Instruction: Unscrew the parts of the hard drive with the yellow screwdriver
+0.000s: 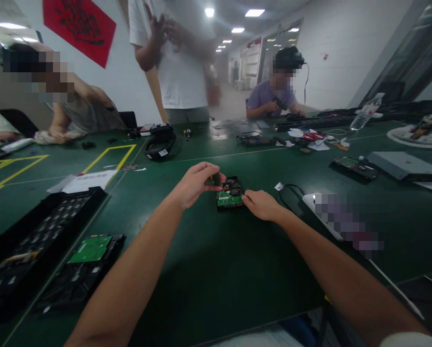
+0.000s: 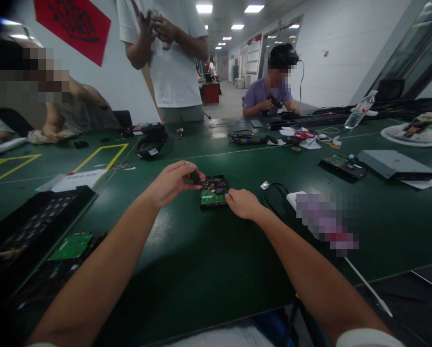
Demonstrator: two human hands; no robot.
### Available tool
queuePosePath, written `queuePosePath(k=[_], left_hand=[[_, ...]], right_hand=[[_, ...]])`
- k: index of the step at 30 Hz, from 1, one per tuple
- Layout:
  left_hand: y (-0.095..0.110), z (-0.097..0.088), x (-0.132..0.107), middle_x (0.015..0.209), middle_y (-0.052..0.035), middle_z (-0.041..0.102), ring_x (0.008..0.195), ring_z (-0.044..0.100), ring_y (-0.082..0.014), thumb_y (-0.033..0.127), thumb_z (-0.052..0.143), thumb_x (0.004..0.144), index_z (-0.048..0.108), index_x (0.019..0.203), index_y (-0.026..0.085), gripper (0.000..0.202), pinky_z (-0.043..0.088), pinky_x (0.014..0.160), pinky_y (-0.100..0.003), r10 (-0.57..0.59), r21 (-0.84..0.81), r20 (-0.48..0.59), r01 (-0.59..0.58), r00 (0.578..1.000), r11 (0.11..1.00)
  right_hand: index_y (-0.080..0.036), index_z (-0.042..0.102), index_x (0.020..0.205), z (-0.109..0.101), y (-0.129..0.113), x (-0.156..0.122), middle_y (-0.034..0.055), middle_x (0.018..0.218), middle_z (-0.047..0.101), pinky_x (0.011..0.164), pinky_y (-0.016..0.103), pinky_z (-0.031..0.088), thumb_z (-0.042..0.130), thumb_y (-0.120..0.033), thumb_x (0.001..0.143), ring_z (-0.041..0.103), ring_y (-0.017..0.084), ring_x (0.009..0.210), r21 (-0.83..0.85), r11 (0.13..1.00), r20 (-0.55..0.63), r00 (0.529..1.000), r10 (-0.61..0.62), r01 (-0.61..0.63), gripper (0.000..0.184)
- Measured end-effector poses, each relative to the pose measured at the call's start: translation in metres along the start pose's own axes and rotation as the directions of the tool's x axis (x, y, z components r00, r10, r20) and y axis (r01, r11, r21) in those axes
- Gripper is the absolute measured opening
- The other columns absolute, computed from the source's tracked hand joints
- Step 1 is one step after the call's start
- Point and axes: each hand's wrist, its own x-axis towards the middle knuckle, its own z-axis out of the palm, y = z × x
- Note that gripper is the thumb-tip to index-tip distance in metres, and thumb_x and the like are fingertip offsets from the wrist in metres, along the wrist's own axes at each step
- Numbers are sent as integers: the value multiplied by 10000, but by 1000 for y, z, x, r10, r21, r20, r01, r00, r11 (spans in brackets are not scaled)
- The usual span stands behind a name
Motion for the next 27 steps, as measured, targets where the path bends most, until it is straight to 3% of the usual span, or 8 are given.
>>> queuePosePath(k=[4,11,19,24,27], left_hand=[[0,-1,1,949,-106,707,973,668,-248,390,725,826,642,914,162,258,608,771,-403,-1,-6,10,1,1000,1000],[1,-2,2,1032,-102,653,949,596,-205,399,676,832,733,873,146,262,569,661,-277,47,63,-27,-45,999,997],[0,-1,2,909,-129,711,875,674,-235,409,664,856,697,984,134,305,570,617,-303,-29,25,10,29,1000,999],[1,-1,3,953,-149,723,927,689,-253,360,648,841,680,937,129,252,597,665,-328,-36,-38,-52,34,998,999],[2,-5,4,996,-130,691,930,639,-223,351,629,827,711,880,127,244,598,659,-314,0,4,-88,0,996,1000]], right_hand=[[-187,626,1056,0,0,1,104,988,712,627,293,352,294,-450,1085,642,211,804,2,1000,18,1000,13,-13,425],[-184,633,1050,-2,0,0,95,970,714,640,289,365,325,-410,1080,641,207,803,20,1000,18,1000,10,-10,383],[-192,639,1049,-2,1,-1,82,942,716,638,287,360,378,-427,1066,641,202,794,27,1000,11,1000,-13,13,352],[-195,637,1021,-1,1,-1,92,931,713,619,289,343,401,-444,1054,636,208,780,-5,1000,-10,1000,-10,10,345],[-196,631,1019,-1,1,-1,87,926,709,615,283,343,382,-431,1060,634,200,775,32,999,-6,1000,-8,8,345]])
